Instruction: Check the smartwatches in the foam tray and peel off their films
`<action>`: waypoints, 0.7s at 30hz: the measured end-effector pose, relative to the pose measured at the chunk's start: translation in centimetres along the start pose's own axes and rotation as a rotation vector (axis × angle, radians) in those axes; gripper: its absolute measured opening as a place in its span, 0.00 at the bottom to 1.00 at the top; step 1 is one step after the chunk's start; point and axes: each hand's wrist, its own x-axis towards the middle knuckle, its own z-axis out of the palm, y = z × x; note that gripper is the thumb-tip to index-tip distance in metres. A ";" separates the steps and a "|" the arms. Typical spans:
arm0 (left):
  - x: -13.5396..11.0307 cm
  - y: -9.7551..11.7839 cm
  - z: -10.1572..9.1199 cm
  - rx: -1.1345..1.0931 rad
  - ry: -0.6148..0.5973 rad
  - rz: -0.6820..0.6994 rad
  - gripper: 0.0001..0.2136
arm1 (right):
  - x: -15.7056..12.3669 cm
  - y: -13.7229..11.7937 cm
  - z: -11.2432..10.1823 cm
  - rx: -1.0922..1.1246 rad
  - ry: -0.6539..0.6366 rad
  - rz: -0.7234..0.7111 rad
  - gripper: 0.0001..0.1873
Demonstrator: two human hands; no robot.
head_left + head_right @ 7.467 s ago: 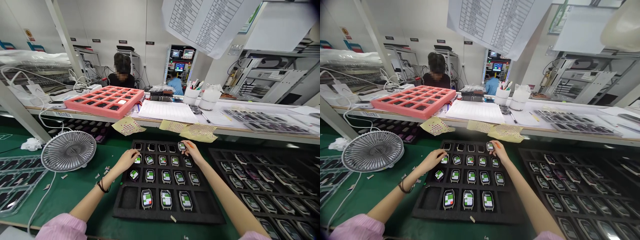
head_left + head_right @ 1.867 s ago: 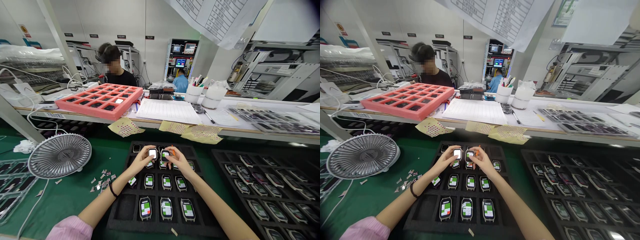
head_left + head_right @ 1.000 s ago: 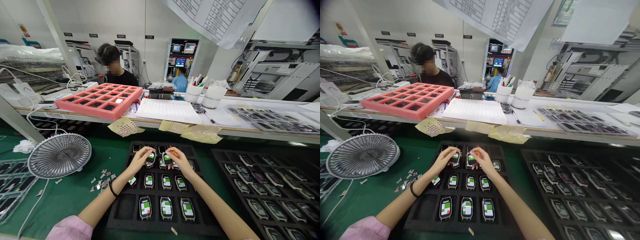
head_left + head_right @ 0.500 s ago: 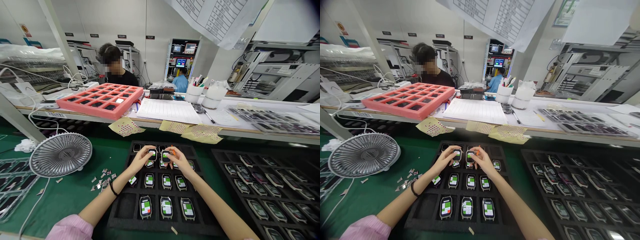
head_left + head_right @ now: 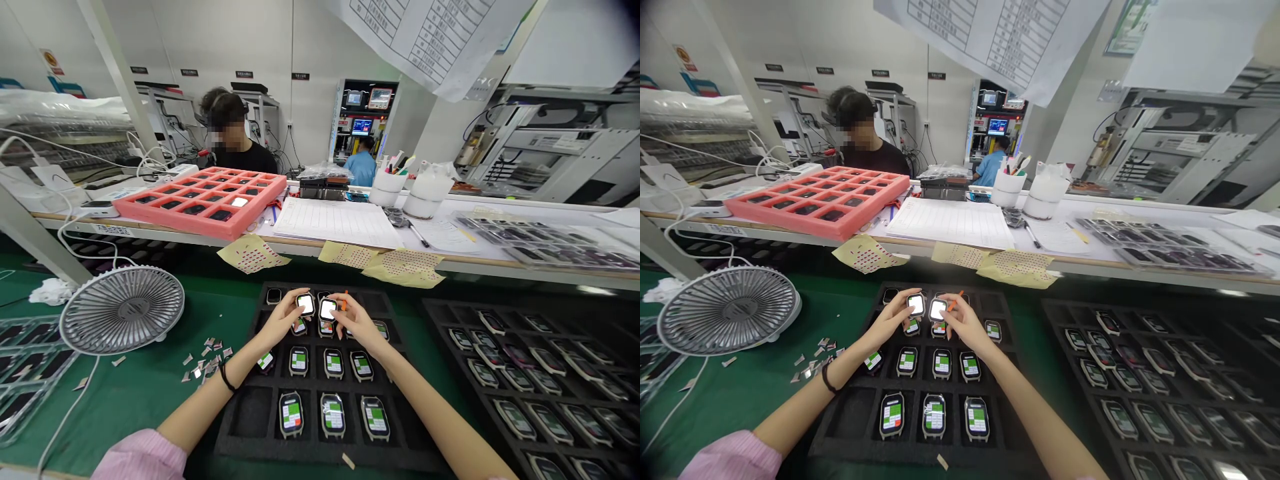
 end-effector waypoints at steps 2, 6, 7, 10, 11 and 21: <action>0.0 -0.1 0.1 -0.030 -0.003 0.014 0.23 | -0.1 0.0 0.0 -0.006 -0.024 0.012 0.22; -0.1 0.0 0.2 -0.037 0.020 0.011 0.23 | 0.0 0.1 -0.1 -0.004 -0.016 0.021 0.23; -0.1 0.2 0.2 -0.027 0.032 0.002 0.22 | 0.0 0.0 -0.1 -0.005 0.000 0.016 0.22; -0.2 0.5 0.0 0.002 0.071 -0.033 0.19 | 0.0 -0.2 -0.1 -0.002 0.039 0.010 0.17; -0.2 0.6 0.0 0.006 0.082 -0.044 0.19 | 0.0 -0.3 -0.1 0.000 0.046 0.012 0.17; -0.4 1.3 0.3 0.004 0.046 -0.129 0.17 | -0.4 -1.0 0.1 -0.068 0.103 0.071 0.14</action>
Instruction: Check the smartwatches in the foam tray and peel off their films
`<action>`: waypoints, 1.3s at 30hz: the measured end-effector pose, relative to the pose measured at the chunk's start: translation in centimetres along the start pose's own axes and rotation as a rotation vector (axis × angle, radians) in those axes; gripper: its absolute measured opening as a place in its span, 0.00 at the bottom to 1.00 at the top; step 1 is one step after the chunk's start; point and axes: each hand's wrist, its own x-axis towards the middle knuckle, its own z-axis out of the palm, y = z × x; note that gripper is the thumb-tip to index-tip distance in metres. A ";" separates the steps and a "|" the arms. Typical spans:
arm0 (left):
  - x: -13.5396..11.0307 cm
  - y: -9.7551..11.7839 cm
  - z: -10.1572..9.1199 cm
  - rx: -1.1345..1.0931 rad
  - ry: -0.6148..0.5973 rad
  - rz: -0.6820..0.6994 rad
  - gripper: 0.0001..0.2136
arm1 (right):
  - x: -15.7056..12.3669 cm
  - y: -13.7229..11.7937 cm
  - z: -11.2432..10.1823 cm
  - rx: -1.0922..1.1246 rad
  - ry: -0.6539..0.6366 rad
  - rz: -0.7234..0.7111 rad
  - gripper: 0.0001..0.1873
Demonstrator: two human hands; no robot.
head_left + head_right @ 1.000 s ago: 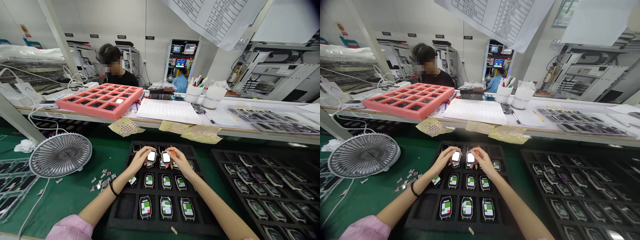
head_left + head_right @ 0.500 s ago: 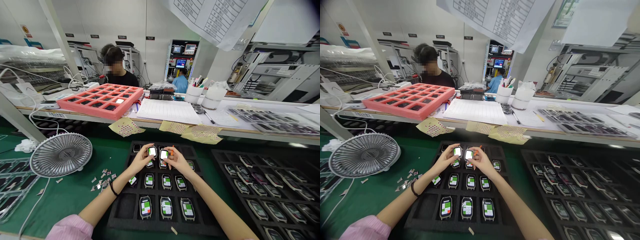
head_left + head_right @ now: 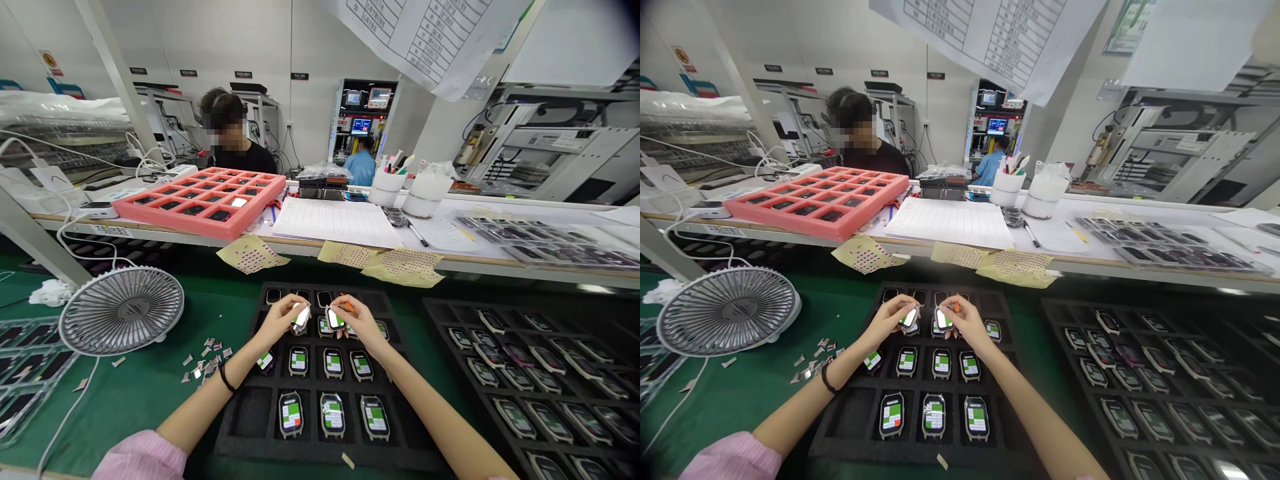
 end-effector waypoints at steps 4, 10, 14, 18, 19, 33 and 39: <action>0.1 -0.5 0.0 0.028 -0.032 0.086 0.18 | 0.2 0.4 0.0 0.008 -0.049 -0.031 0.16; 0.2 -1.3 -0.1 0.020 -0.072 0.132 0.23 | 0.1 0.7 0.0 -0.032 -0.116 -0.045 0.21; 0.1 -1.1 -0.2 0.019 -0.078 0.115 0.23 | 0.1 0.7 -0.1 -0.038 -0.097 -0.047 0.22; 0.1 -0.7 -0.1 0.019 -0.055 0.096 0.21 | 0.2 0.4 0.0 -0.007 -0.042 -0.027 0.19; 0.1 -0.6 -0.1 0.015 -0.048 0.082 0.20 | 0.2 0.3 0.0 -0.005 -0.025 -0.021 0.19; 0.2 -0.6 -0.2 0.038 -0.007 -0.018 0.19 | 0.4 0.4 -0.2 0.068 -0.011 -0.003 0.17; 0.2 -0.7 -0.2 -0.094 -0.086 0.034 0.23 | 0.3 0.4 0.0 0.138 -0.094 -0.047 0.23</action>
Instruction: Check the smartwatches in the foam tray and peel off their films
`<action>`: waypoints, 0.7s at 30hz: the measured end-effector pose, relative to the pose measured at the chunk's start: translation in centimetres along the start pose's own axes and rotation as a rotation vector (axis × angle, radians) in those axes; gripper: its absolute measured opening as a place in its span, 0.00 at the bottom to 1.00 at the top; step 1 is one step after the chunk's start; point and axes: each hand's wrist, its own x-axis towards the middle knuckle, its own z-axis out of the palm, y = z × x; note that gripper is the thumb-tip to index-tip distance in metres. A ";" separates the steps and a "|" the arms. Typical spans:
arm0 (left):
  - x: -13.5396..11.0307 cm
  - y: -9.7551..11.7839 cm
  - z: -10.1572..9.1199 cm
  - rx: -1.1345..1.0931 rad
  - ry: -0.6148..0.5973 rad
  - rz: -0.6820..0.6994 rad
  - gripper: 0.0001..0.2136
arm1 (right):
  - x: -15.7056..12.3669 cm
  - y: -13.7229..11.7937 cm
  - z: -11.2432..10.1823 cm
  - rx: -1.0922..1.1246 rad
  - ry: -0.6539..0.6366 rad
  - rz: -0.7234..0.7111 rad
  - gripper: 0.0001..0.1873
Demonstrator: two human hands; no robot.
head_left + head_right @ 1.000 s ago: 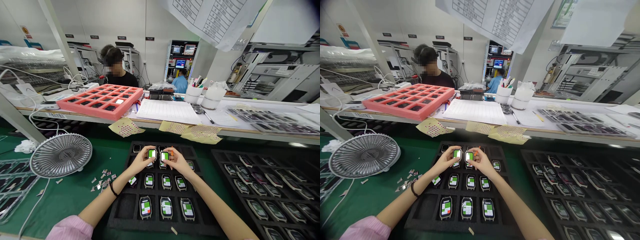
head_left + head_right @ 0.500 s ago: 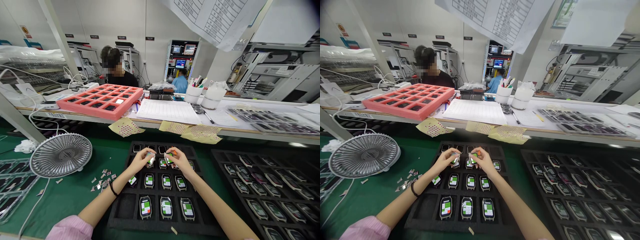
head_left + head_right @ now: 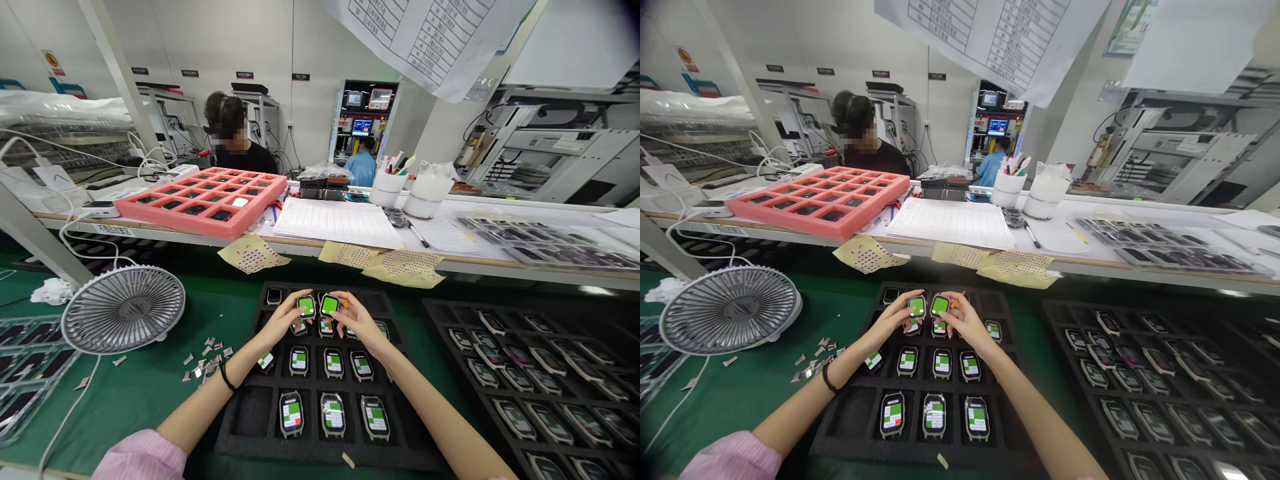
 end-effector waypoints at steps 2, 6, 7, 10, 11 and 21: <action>0.1 -0.1 0.0 -0.018 -0.024 0.016 0.25 | 0.0 0.1 0.0 -0.014 0.005 -0.005 0.23; 0.2 -0.5 -0.1 -0.021 -0.027 0.045 0.26 | 0.0 0.0 0.0 -0.023 0.015 -0.022 0.23; 0.3 -0.6 -0.2 -0.021 -0.028 0.054 0.26 | 0.0 -0.1 0.0 -0.022 0.017 -0.022 0.23; 0.3 -0.8 -0.2 -0.023 -0.024 0.069 0.27 | -0.1 -0.4 0.1 -0.030 0.028 -0.004 0.22; 0.3 -0.8 -0.2 -0.019 -0.018 0.068 0.27 | -0.1 -0.4 0.1 -0.038 0.039 0.002 0.22; 0.1 -0.7 -0.1 0.078 -0.001 0.121 0.27 | -0.1 -0.3 0.2 -0.087 0.139 0.009 0.24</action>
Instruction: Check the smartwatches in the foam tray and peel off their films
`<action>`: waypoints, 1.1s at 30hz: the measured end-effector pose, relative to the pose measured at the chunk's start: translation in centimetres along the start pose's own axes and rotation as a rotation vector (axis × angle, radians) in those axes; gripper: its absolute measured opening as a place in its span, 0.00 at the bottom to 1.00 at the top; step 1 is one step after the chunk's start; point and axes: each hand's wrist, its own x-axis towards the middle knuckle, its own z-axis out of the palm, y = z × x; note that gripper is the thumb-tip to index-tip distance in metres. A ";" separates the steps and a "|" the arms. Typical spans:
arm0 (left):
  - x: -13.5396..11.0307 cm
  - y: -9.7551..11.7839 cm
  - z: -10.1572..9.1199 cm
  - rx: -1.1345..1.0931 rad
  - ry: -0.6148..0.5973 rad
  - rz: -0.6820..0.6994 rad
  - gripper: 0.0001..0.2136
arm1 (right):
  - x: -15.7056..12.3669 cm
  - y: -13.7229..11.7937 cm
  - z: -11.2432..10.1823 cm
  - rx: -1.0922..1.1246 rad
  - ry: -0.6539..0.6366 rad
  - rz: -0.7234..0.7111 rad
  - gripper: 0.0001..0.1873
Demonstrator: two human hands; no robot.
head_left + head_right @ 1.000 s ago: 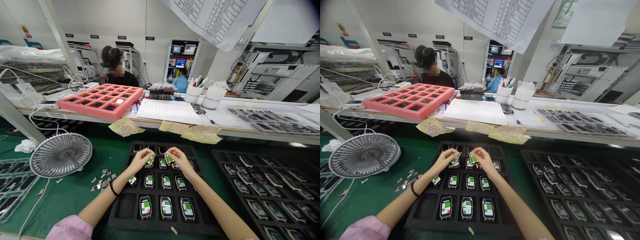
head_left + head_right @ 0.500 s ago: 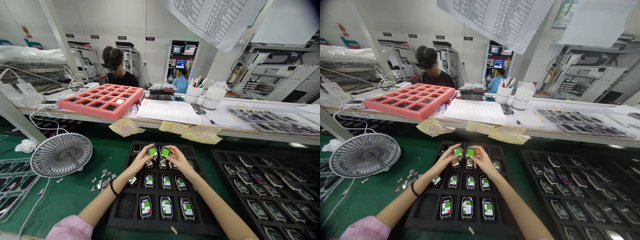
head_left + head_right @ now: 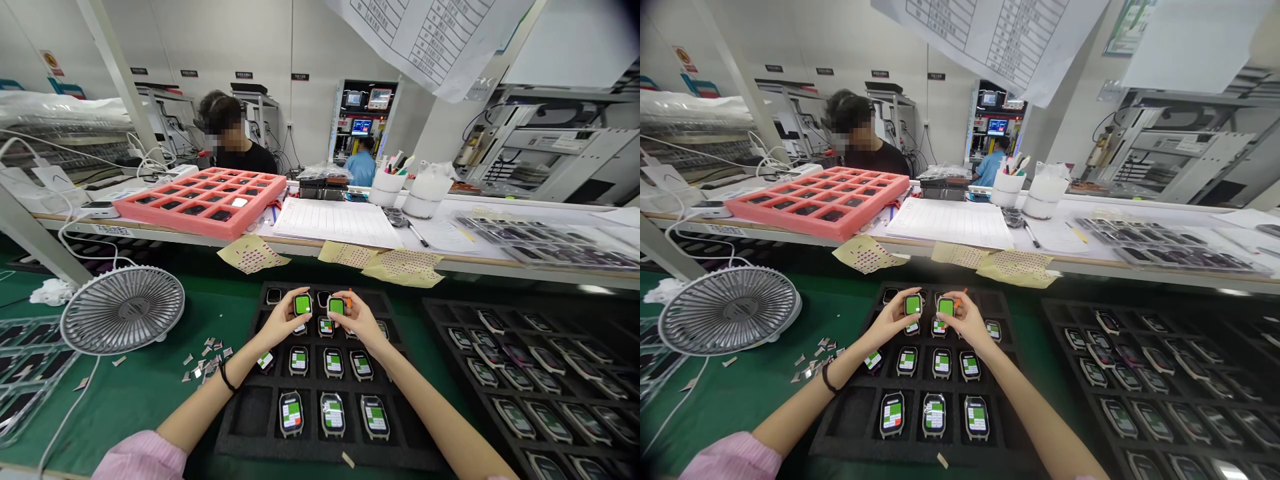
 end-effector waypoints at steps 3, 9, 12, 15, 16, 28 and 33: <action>0.0 -0.2 0.0 0.025 -0.002 0.016 0.26 | 0.0 0.0 0.0 0.017 -0.015 0.004 0.23; -0.1 0.0 0.0 0.010 0.014 0.031 0.23 | 0.2 0.6 -0.2 0.038 -0.049 -0.018 0.21; 0.0 -0.1 0.0 0.035 0.037 0.046 0.22 | 0.2 0.8 -0.3 0.040 -0.055 -0.031 0.19; 0.1 -0.2 -0.1 0.065 0.044 0.062 0.21 | 0.2 0.6 -0.2 0.042 -0.050 -0.031 0.18; 0.1 -0.2 -0.1 0.075 0.043 0.070 0.21 | 0.1 0.6 -0.2 0.038 -0.046 -0.030 0.18; -0.7 0.1 1.0 0.277 -0.046 0.212 0.25 | 0.3 1.2 0.5 0.005 -0.079 0.046 0.18; -0.9 0.9 1.2 0.587 -0.077 0.415 0.23 | -0.6 1.1 1.8 -0.091 -0.094 -0.028 0.18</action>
